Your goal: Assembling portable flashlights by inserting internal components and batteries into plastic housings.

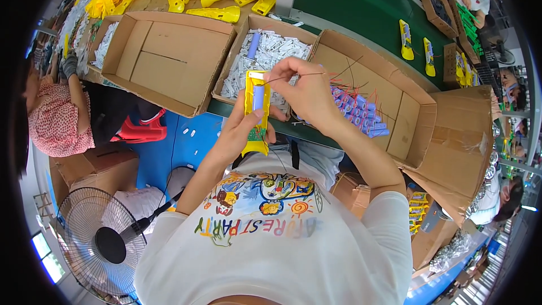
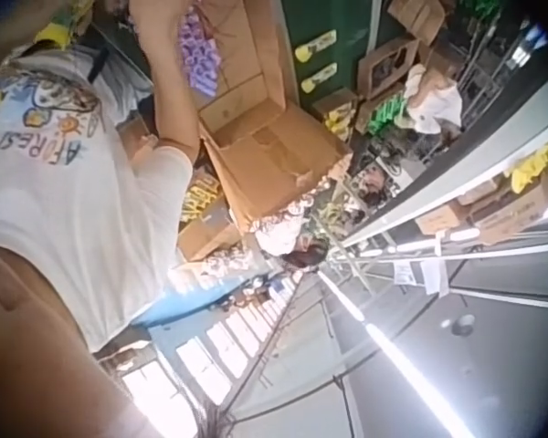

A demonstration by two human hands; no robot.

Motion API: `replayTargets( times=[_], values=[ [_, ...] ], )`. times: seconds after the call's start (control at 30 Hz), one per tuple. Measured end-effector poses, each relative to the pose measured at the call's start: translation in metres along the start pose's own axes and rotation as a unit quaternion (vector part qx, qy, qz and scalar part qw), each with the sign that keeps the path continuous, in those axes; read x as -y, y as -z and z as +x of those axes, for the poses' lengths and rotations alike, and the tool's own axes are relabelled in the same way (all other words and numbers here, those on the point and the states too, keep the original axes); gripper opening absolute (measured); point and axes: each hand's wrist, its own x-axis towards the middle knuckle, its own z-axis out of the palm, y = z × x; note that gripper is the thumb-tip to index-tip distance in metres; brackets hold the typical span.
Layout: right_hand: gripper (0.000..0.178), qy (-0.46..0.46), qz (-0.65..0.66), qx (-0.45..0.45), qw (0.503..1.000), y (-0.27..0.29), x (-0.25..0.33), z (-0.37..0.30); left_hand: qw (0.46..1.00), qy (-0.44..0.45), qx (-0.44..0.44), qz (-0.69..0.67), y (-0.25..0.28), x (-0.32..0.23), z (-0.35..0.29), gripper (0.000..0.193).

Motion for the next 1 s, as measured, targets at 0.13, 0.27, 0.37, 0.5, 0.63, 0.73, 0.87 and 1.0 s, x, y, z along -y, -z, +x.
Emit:
replayTargets(
  times=[0.13,0.27,0.37,0.5,0.63,0.73,0.87,1.0],
  values=[
    [0.013,0.153,-0.104,-0.066,0.981,0.008,0.009,0.002,0.997,0.0,0.053,-0.054,-0.005,0.002,0.002,0.048],
    [0.015,0.136,-0.12,0.043,0.982,0.034,-0.007,0.0,0.989,0.02,0.074,-0.127,-0.032,0.009,0.013,0.053],
    [0.017,0.087,-0.071,0.083,0.99,0.055,-0.017,0.002,0.972,0.084,0.094,-0.2,-0.043,-0.003,0.024,0.051],
    [0.021,-0.028,0.098,0.123,0.987,0.073,-0.017,0.018,0.965,0.125,0.091,-0.213,-0.042,-0.012,0.046,0.051],
    [0.017,-0.019,0.127,0.089,0.988,0.087,-0.023,0.026,0.966,0.143,0.086,-0.196,-0.049,-0.024,0.066,0.05],
    [0.016,0.009,0.15,0.084,0.985,0.097,-0.021,0.03,0.969,0.131,0.077,-0.195,-0.055,-0.023,0.076,0.05],
    [0.027,0.056,-0.031,0.124,0.99,0.109,-0.017,0.03,0.982,0.112,0.097,-0.116,-0.054,-0.018,0.076,0.053],
    [0.025,0.026,0.08,0.13,0.988,0.109,-0.022,0.026,0.967,0.117,0.15,-0.172,-0.045,-0.016,0.069,0.055]
  ],
)
